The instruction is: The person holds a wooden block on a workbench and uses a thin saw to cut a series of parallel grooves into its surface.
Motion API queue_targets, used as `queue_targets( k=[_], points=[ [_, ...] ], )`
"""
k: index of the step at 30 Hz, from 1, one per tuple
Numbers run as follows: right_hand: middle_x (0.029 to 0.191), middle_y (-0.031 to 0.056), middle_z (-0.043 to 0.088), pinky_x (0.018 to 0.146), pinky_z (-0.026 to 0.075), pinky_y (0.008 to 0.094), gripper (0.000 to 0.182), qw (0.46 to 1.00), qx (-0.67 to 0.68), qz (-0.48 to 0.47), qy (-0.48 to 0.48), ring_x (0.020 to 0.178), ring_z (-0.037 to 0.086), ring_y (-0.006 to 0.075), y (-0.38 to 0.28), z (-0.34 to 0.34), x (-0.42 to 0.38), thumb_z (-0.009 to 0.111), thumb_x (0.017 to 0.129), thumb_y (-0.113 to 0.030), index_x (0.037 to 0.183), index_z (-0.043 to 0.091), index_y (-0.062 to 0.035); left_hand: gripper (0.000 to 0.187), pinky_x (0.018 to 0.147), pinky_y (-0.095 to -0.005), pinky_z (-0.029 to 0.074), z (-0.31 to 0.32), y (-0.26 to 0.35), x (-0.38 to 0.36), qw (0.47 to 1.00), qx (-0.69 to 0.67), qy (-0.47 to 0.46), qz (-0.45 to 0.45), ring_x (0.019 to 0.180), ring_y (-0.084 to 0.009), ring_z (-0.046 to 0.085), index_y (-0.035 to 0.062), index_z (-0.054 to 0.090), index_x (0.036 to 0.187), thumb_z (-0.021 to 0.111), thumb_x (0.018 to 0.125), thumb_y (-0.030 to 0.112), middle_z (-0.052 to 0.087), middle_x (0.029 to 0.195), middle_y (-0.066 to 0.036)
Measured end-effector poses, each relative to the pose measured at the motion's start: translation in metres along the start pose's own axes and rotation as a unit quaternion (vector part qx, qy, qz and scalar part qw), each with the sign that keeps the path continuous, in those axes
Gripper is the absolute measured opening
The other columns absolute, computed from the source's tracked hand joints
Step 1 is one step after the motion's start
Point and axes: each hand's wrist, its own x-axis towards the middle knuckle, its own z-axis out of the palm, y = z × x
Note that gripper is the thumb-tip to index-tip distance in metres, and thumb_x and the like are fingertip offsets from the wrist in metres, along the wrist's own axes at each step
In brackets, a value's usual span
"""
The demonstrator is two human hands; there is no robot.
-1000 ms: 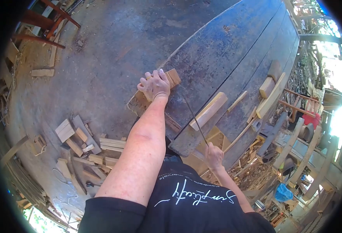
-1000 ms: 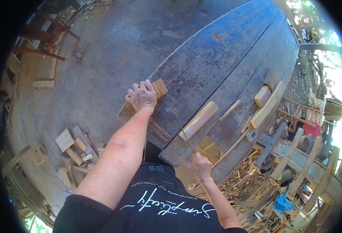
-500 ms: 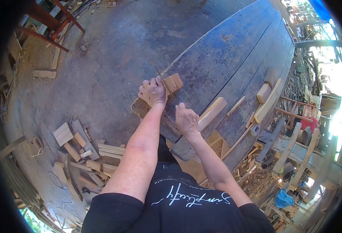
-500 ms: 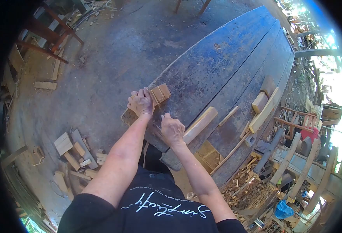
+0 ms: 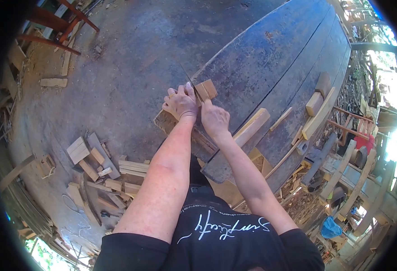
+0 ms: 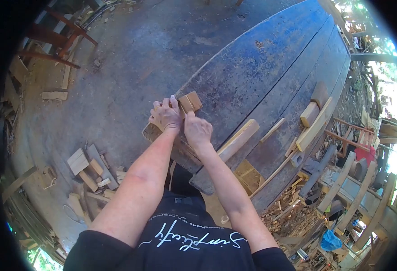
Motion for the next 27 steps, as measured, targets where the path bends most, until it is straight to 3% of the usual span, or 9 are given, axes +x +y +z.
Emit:
queue_targets(
  k=[6, 11, 14, 17, 20, 24, 27],
  points=[
    [0.062, 0.0160, 0.064, 0.058, 0.052, 0.0489, 0.023, 0.999, -0.048, 0.019, -0.015, 0.060, 0.066, 0.0362, 0.026, -0.024, -0.088, 0.050, 0.097, -0.026, 0.083, 0.056, -0.0085, 0.037, 0.086, -0.0479, 0.036, 0.006, -0.002, -0.001, 1.000, 0.007, 0.008, -0.003, 0.098, -0.0298, 0.056, 0.0216, 0.071, 0.091, 0.046, 0.095, 0.049, 0.059, 0.102, -0.006],
    [0.064, 0.0169, 0.065, 0.060, 0.053, 0.0492, 0.024, 1.000, -0.015, -0.004, 0.007, 0.066, 0.068, 0.0348, -0.005, 0.010, 0.018, 0.050, 0.097, -0.027, 0.083, 0.056, -0.0083, 0.037, 0.087, -0.0475, 0.036, 0.003, -0.001, 0.002, 1.000, 0.000, 0.010, -0.003, 0.097, -0.0291, 0.056, 0.0227, 0.071, 0.091, 0.046, 0.095, 0.050, 0.058, 0.101, -0.005],
    [0.064, 0.0175, 0.065, 0.059, 0.053, 0.0494, 0.023, 0.999, 0.019, -0.021, 0.027, 0.063, 0.068, 0.0355, 0.003, 0.002, 0.003, 0.049, 0.097, -0.025, 0.083, 0.056, -0.0078, 0.038, 0.087, -0.0478, 0.036, 0.008, -0.003, 0.001, 1.000, -0.007, 0.022, 0.001, 0.097, -0.0290, 0.056, 0.0225, 0.071, 0.092, 0.045, 0.095, 0.050, 0.058, 0.100, -0.006],
    [0.062, 0.0165, 0.064, 0.055, 0.052, 0.0481, 0.024, 0.999, -0.034, 0.010, -0.032, 0.059, 0.066, 0.0354, 0.026, -0.019, -0.065, 0.050, 0.097, -0.028, 0.083, 0.055, -0.0086, 0.038, 0.086, -0.0480, 0.036, 0.011, -0.003, 0.002, 1.000, -0.002, 0.020, -0.001, 0.098, -0.0291, 0.055, 0.0221, 0.070, 0.092, 0.044, 0.096, 0.050, 0.058, 0.100, -0.006],
    [0.061, 0.0177, 0.063, 0.056, 0.051, 0.0499, 0.024, 0.998, -0.021, 0.042, -0.052, 0.060, 0.066, 0.0370, 0.026, -0.027, -0.080, 0.048, 0.098, -0.028, 0.085, 0.054, -0.0088, 0.038, 0.085, -0.0467, 0.034, 0.005, -0.003, 0.002, 1.000, 0.004, 0.017, 0.008, 0.093, -0.0303, 0.054, 0.0207, 0.072, 0.092, 0.047, 0.095, 0.049, 0.058, 0.099, -0.006],
    [0.062, 0.0162, 0.065, 0.057, 0.053, 0.0479, 0.024, 1.000, -0.010, -0.021, 0.017, 0.059, 0.067, 0.0348, 0.001, 0.013, 0.011, 0.048, 0.098, -0.028, 0.084, 0.054, -0.0095, 0.039, 0.086, -0.0466, 0.034, 0.011, -0.004, 0.002, 0.999, -0.003, 0.037, 0.005, 0.093, -0.0304, 0.054, 0.0199, 0.071, 0.091, 0.046, 0.095, 0.049, 0.058, 0.099, -0.006],
    [0.062, 0.0163, 0.065, 0.056, 0.053, 0.0476, 0.024, 1.000, -0.004, -0.024, 0.010, 0.058, 0.067, 0.0351, 0.001, 0.011, 0.017, 0.046, 0.099, -0.027, 0.084, 0.055, -0.0098, 0.040, 0.086, -0.0470, 0.034, 0.008, -0.003, 0.003, 1.000, -0.012, 0.000, -0.003, 0.094, -0.0304, 0.055, 0.0191, 0.071, 0.091, 0.045, 0.096, 0.049, 0.058, 0.099, -0.006]
  ],
)
